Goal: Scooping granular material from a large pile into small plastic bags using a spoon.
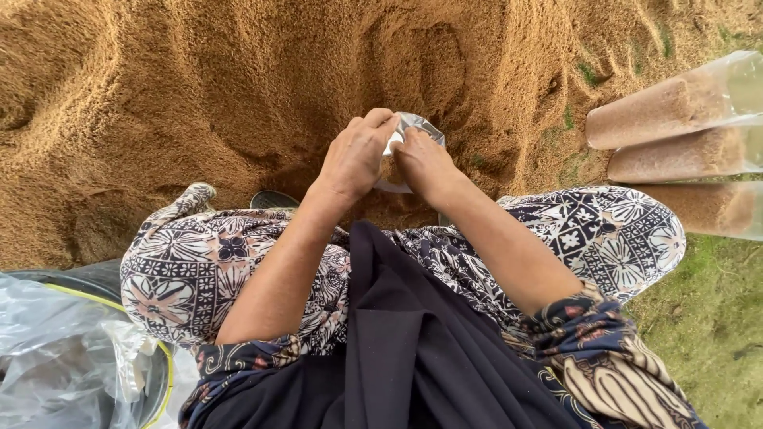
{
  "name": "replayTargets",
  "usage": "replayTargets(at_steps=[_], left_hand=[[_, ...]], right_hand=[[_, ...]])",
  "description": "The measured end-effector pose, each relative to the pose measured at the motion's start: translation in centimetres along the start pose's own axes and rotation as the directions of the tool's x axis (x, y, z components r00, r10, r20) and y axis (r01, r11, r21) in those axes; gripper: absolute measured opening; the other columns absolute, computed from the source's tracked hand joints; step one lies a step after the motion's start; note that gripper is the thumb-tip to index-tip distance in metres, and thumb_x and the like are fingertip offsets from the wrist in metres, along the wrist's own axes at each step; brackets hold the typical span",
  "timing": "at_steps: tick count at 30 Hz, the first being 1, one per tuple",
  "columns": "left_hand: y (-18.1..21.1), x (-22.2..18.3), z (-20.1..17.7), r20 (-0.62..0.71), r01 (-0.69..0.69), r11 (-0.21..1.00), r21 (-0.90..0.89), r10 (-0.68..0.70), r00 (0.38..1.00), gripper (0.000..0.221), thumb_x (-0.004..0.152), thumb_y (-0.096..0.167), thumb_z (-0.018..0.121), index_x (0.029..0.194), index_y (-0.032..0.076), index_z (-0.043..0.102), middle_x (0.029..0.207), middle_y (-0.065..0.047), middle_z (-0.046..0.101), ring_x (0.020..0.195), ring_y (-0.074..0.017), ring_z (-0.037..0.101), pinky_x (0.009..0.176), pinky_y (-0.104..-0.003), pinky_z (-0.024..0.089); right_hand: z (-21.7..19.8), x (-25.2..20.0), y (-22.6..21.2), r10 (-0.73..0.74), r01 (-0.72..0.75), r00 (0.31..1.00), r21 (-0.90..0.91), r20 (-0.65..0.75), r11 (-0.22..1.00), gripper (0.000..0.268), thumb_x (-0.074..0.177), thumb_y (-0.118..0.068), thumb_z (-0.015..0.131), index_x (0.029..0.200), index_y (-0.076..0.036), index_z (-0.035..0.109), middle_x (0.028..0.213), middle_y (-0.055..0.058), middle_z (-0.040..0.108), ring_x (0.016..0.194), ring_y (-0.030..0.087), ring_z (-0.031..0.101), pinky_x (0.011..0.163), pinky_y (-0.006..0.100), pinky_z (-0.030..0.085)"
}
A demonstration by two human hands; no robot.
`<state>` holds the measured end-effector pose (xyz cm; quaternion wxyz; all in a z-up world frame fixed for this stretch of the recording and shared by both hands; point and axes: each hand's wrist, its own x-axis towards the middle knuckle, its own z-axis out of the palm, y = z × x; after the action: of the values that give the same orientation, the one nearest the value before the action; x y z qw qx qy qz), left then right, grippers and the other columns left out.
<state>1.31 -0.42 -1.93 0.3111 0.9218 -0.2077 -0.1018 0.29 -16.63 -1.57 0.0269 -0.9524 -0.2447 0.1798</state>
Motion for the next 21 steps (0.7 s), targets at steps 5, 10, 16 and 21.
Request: replayTargets(at_steps=[5,10,16,21], left_hand=[[1.1,-0.2,0.2,-0.028,-0.04,0.999,0.015,0.04,0.999,0.051,0.077,-0.012,0.056,0.124,0.004,0.067,0.128,-0.001,0.052,0.093,-0.0364,0.061,0.071,-0.046,0.065],[0.8,0.0,0.7,-0.031,-0.028,1.0,0.009,0.028,0.999,0.054,0.073,-0.012,0.06,0.124,0.006,0.066,0.128,-0.001,0.054,0.094,-0.0348,0.06,0.074,-0.042,0.066],[1.4,0.2,-0.6,-0.046,-0.07,0.998,0.003,0.07,0.996,0.055,0.072,-0.008,0.063,0.123,0.009,0.067,0.126,-0.002,0.056,0.093,-0.0358,0.061,0.075,-0.042,0.065],[1.2,1.0,-1.4,-0.038,-0.063,0.996,0.066,0.066,0.997,0.054,0.075,-0.002,0.061,0.126,0.014,0.065,0.128,0.003,0.055,0.098,-0.0326,0.059,0.079,-0.04,0.064]], right_hand=[[3.2,1.6,-1.7,-0.082,-0.027,0.943,-0.321,-0.322,0.947,0.021,0.087,-0.009,0.055,0.097,0.003,0.069,0.086,0.011,0.058,0.072,0.023,0.069,0.056,0.031,0.059],[4.3,4.9,-1.6,0.142,-0.144,0.985,0.017,0.094,0.989,0.047,0.095,-0.021,0.046,0.12,0.017,0.054,0.108,0.023,0.064,0.092,0.036,0.07,0.08,0.048,0.059],[-1.1,2.9,-3.4,0.26,-0.302,0.943,0.211,0.208,0.93,0.036,0.097,-0.017,0.044,0.112,0.011,0.059,0.098,0.018,0.063,0.078,0.027,0.06,0.07,0.039,0.052],[-5.9,1.6,-3.2,0.339,-0.436,0.888,0.341,0.31,0.833,0.03,0.099,-0.014,0.042,0.106,0.006,0.063,0.09,0.014,0.063,0.066,0.02,0.053,0.061,0.032,0.047]])
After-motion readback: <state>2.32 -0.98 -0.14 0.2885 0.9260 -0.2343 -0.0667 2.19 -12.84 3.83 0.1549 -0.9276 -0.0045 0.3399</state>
